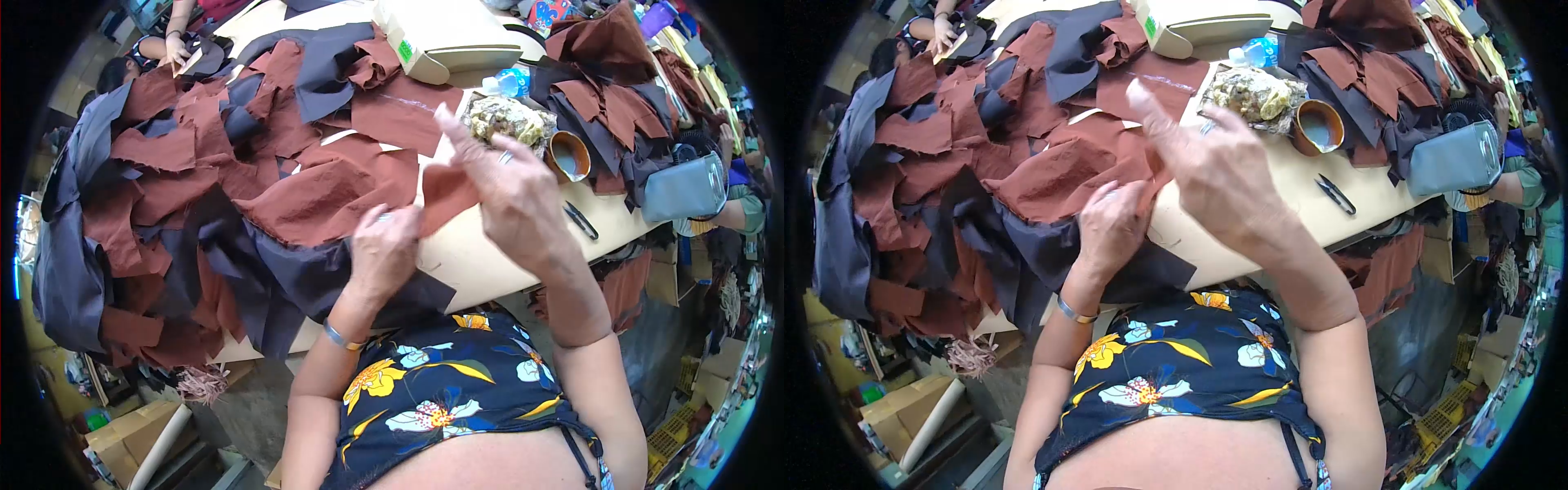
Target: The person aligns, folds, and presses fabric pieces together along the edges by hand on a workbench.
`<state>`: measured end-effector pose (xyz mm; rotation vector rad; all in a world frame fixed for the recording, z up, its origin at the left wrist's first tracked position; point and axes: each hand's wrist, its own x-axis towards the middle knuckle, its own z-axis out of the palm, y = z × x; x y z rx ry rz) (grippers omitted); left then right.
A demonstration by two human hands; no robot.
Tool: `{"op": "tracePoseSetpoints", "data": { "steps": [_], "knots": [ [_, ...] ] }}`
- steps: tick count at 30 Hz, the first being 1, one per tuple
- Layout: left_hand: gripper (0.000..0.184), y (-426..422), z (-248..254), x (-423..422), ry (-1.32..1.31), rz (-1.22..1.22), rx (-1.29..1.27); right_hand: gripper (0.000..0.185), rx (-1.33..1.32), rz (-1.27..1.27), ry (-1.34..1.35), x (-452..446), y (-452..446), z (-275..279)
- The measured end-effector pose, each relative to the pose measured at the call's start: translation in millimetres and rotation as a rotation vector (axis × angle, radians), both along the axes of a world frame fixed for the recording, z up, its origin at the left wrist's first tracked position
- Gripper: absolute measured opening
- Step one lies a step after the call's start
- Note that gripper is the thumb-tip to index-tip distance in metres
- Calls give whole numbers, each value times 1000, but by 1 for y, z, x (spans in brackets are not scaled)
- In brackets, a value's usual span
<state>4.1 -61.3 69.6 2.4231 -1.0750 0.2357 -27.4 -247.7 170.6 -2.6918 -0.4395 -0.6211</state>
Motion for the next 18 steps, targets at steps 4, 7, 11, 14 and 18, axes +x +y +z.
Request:
{"op": "tracePoseSetpoints", "data": {
  "steps": [4, 7, 11, 14, 18],
  "knots": [
    [59, 51, -17, 8, -142, 294, 189, 64, -126, -87, 56, 20, -27, -16],
    [70, 79, -24, 25, -331, 373, 227, 55, -191, -39, -115, 44, -25, -71],
    [57, 72, -22, 26, -549, 125, 335, 49, -233, -85, -305, 48, -42, -103],
    [48, 48, -37, 11, -406, -101, 450, 49, -341, -68, -163, 33, -77, -172],
    [43, 26, -47, 4, -284, -210, 512, 52, -285, -128, 23, 12, -98, -195]
  ]
}}
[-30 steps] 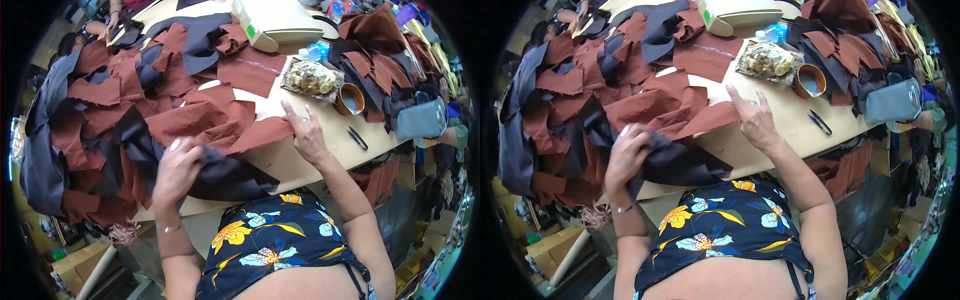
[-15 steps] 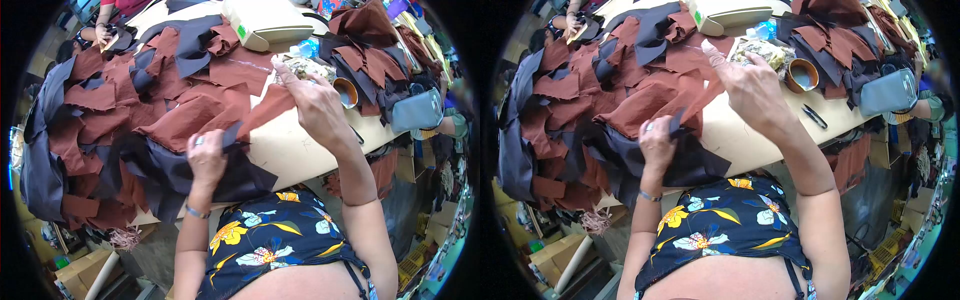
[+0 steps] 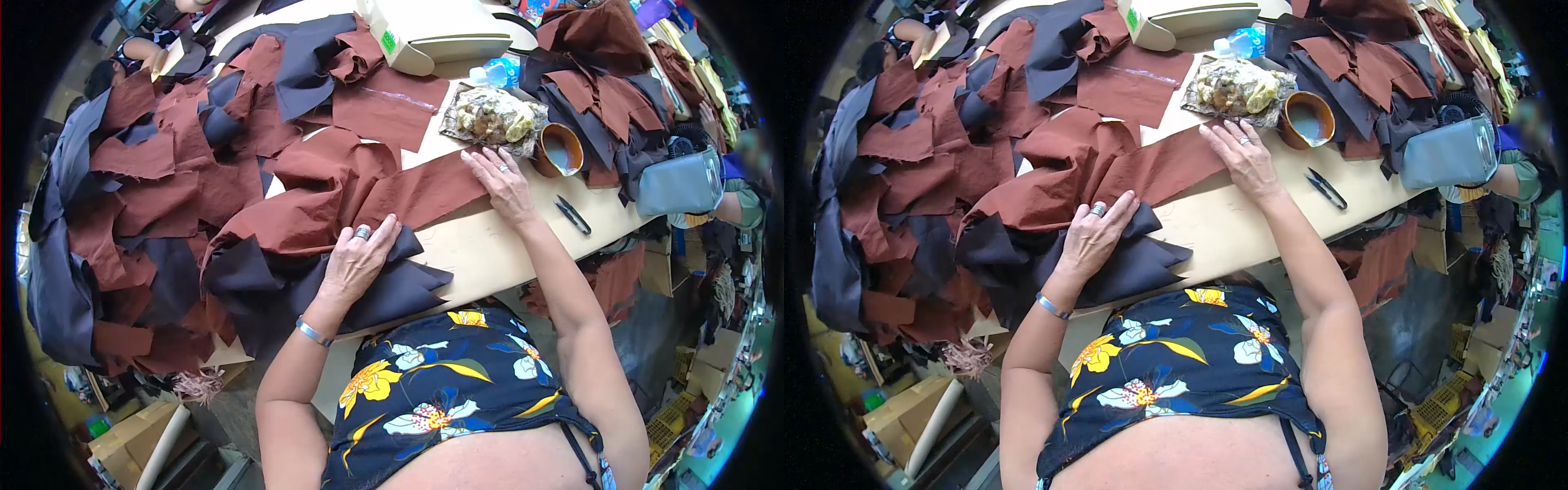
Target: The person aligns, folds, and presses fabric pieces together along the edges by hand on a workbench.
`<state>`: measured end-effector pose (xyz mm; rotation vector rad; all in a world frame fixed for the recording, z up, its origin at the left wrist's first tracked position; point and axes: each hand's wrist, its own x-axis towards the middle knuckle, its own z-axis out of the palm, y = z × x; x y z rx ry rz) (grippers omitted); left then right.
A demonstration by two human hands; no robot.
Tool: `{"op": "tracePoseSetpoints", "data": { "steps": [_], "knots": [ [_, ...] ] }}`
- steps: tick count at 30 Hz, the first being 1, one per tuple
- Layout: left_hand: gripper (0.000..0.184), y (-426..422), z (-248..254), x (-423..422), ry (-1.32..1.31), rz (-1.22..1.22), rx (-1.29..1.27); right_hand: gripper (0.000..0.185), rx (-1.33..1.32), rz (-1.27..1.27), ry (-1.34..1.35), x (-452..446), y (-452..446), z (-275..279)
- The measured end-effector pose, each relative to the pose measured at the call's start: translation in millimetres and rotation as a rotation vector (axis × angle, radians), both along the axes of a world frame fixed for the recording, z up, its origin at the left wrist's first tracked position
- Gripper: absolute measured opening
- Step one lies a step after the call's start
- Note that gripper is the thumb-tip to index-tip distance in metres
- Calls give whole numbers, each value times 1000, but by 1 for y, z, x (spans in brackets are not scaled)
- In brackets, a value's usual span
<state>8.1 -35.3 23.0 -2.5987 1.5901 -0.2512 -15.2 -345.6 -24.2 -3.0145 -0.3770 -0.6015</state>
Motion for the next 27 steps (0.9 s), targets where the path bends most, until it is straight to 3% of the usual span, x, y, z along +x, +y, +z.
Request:
{"op": "tracePoseSetpoints", "data": {
  "steps": [3, 6, 11, 14, 16, 18, 22, 27],
  "knots": [
    [43, -2, 2, 0, 41, 7, 13, 59, -11, -136, 83, -14, 17, 32],
    [45, -2, 1, -1, 71, 15, 7, 61, 137, -67, 86, -25, 46, 51],
    [36, -4, 7, -3, 158, 25, -4, 55, 312, -55, 133, -37, 43, 19],
    [28, -4, 10, -3, 240, 32, -47, 53, 455, -125, -44, -40, 7, 68],
    [28, -4, 16, -3, 282, 31, -45, 56, 218, -338, -114, -46, -28, 94],
    [28, -4, 14, -3, 281, 34, -50, 60, 80, -601, 99, -52, -56, 99],
    [24, -5, 6, -5, 226, 34, -40, 61, -29, -665, 428, -48, -84, 99],
    [20, -6, 4, -7, 177, 16, -71, 61, -63, -705, 578, -29, -87, 96]
  ]
}}
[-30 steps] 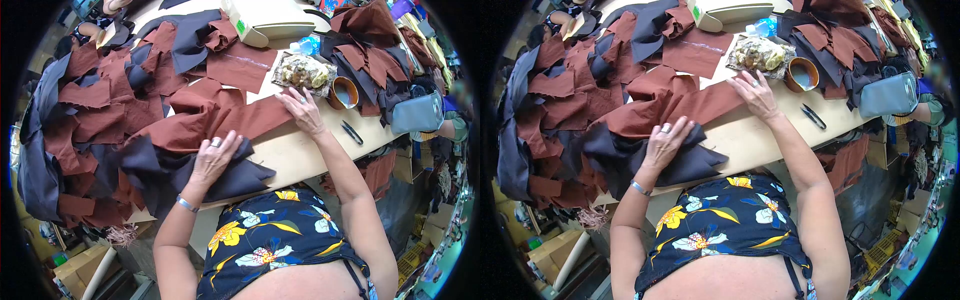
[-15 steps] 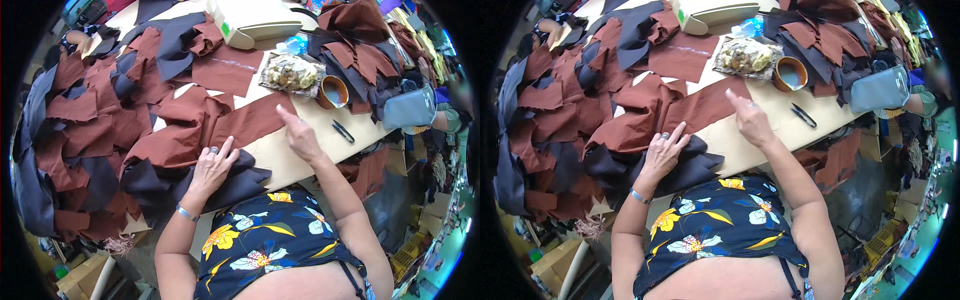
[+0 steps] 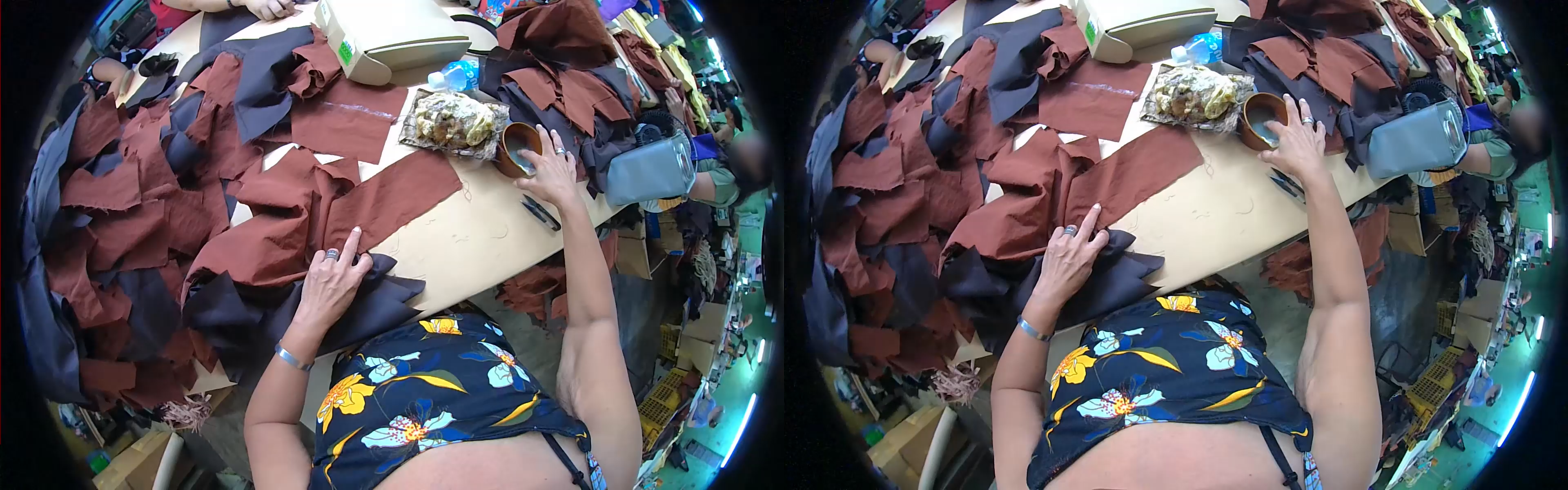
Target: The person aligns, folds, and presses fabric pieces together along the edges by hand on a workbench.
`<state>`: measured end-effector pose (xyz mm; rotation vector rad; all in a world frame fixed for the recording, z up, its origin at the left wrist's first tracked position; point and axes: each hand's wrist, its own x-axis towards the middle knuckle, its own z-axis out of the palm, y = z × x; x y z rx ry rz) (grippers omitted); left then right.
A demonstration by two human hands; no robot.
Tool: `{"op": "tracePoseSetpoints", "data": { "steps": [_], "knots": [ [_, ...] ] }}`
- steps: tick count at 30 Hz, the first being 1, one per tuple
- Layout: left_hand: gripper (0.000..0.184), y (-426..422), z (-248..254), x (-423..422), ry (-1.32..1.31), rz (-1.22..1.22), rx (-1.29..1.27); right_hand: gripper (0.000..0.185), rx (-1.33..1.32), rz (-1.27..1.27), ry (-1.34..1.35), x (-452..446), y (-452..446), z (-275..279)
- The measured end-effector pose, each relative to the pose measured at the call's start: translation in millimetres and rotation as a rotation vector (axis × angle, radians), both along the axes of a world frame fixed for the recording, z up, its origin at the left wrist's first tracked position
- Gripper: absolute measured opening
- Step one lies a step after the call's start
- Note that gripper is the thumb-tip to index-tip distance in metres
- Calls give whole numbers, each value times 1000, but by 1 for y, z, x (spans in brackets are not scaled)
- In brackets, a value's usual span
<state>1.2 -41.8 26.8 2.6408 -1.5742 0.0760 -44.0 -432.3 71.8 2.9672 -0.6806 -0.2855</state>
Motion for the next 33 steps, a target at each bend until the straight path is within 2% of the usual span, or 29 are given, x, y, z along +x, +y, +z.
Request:
{"op": "tracePoseSetpoints", "data": {
  "steps": [2, 6, 9, 10, 12, 14, 16, 19, 22, 25, 28, 33],
  "knots": [
    [17, 0, 0, 0, -5, -5, -10, 58, -14, 3, 84, 3, 0, 2],
    [12, 0, -2, 0, -19, -12, -16, 48, -10, 64, -226, -14, 9, 16],
    [11, 0, -3, 0, -35, -26, -32, 42, -127, 100, -208, -29, 29, 12],
    [11, 0, -3, 0, -41, -33, -40, 37, -252, 175, -315, -32, 38, 2],
    [11, 1, -4, 1, -43, -37, -37, 36, -162, 253, -432, -35, 60, -11],
    [10, 1, -5, 0, -45, -39, -35, 41, 86, 236, -414, -32, 92, -26],
    [10, 1, -5, 1, -48, -41, -38, 47, 333, 135, -356, -26, 110, -45],
    [10, 1, -3, 2, -40, -50, -38, 57, 462, -1, -313, -15, 116, -65],
    [10, 1, -4, 2, -40, -51, -36, 56, 203, 59, -266, -11, 122, -71],
    [10, 2, -5, 1, -36, -40, -24, 51, 23, 161, -332, -10, 129, -79],
    [10, 2, -7, 0, -14, -20, -24, 37, -135, 306, -290, -12, 149, -75],
    [10, 4, -4, 1, -28, -36, -13, 37, -202, 327, -242, -9, 129, -72]
  ]
}}
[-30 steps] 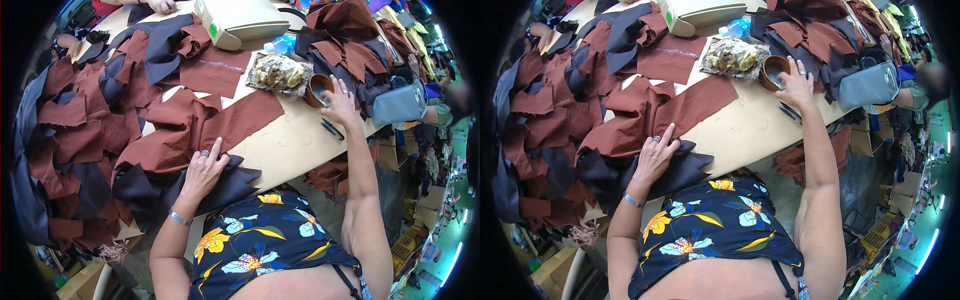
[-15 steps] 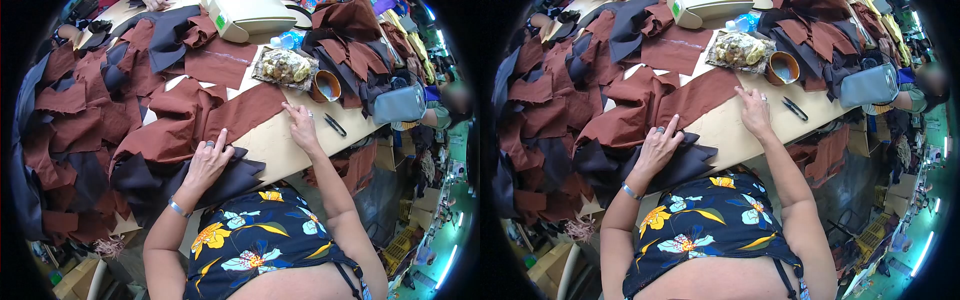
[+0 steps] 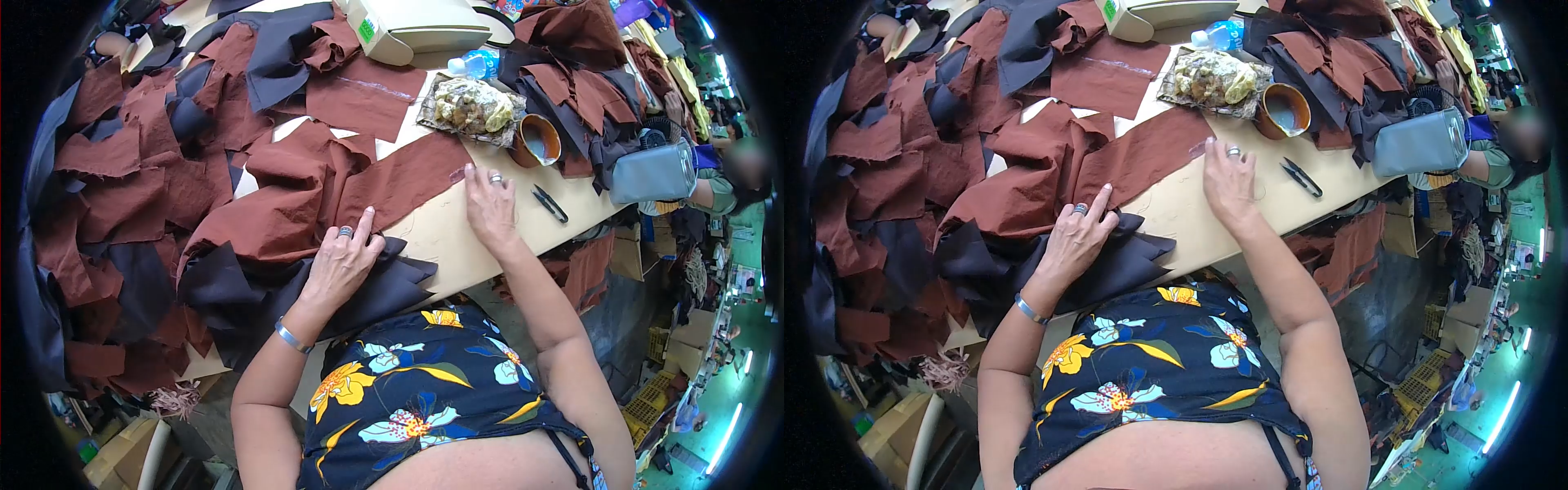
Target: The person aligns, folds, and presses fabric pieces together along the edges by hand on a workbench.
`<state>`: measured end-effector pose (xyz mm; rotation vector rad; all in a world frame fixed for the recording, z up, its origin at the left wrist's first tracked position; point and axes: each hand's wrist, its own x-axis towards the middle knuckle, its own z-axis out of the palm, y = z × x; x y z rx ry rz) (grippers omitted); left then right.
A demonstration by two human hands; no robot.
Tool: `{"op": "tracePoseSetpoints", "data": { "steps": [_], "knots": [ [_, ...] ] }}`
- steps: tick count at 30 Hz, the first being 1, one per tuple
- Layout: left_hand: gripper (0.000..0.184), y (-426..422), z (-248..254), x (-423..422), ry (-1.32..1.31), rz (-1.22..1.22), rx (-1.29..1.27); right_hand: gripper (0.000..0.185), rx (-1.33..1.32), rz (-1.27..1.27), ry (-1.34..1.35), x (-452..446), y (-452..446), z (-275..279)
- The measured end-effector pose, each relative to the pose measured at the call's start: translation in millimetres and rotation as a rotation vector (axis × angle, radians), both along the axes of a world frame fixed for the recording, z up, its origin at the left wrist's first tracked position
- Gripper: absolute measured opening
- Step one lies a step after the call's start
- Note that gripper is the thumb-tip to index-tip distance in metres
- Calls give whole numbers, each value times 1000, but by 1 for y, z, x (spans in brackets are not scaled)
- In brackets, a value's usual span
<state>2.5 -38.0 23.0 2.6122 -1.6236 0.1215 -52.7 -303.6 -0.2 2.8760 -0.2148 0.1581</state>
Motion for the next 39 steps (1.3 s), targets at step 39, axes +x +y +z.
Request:
{"op": "tracePoseSetpoints", "data": {
  "steps": [39],
  "knots": [
    [10, 0, 1, -4, -4, 12, 19, 46, -78, 50, -129, -7, -18, 26]
  ]
}}
